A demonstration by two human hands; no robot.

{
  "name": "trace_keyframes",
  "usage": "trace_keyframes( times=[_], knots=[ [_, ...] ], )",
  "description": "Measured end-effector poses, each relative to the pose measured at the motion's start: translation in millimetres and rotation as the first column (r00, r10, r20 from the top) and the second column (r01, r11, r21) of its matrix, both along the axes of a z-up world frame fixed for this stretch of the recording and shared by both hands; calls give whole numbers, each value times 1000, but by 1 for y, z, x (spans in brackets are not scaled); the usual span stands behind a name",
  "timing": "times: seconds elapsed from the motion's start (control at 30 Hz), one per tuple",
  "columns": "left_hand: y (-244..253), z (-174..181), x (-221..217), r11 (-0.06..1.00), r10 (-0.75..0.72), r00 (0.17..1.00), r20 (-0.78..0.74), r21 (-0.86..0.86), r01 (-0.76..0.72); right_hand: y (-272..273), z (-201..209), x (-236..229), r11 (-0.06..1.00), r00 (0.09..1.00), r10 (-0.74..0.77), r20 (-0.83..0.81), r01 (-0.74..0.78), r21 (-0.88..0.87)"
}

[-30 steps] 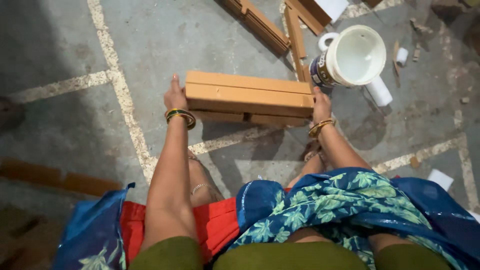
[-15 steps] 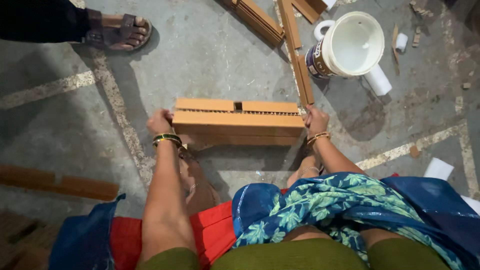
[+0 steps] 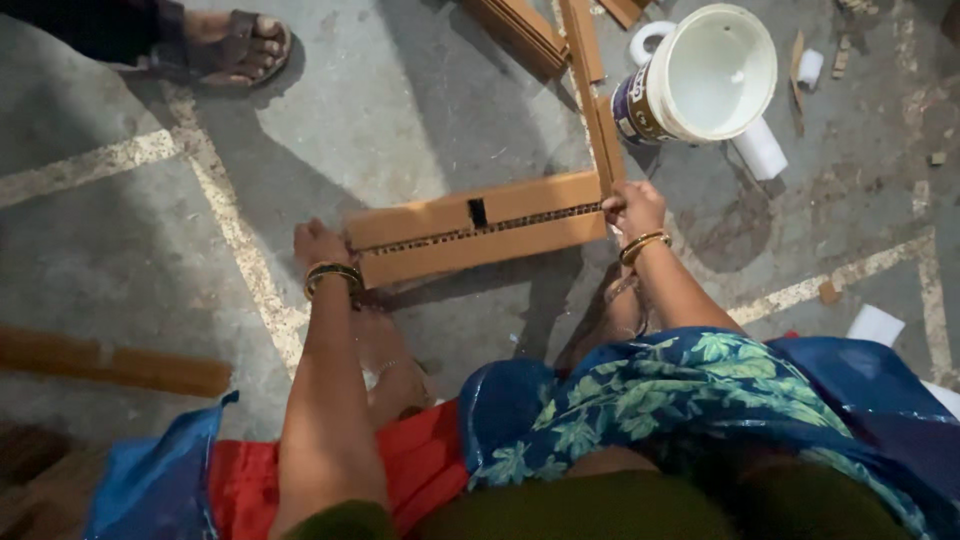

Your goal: The person is assembling a cardboard box by folding and pressing the flaps into place. They repeatedly adjust and secure the box's structure using both hands.

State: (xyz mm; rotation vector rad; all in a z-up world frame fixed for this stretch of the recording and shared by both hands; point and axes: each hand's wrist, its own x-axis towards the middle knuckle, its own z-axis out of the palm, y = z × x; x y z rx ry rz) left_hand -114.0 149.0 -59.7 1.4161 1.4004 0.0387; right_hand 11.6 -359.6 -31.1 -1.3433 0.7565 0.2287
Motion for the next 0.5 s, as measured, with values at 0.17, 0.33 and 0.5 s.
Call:
trace_keyframes(
  times=[0.17,0.33,0.5],
  knots=[
    [-5,-6,36,766,-427,881,204,598,233,28,27,27,460,791,566,233,-68,-885],
    [-72,23,84,371,-715,695,-79,799,473,140,71,45,279,488,867,95,-320,-906],
    [-115,39,100,-97,-835,367,-409,767,635,226,68,29,-307,70,929,-363,-400,-863]
  ],
)
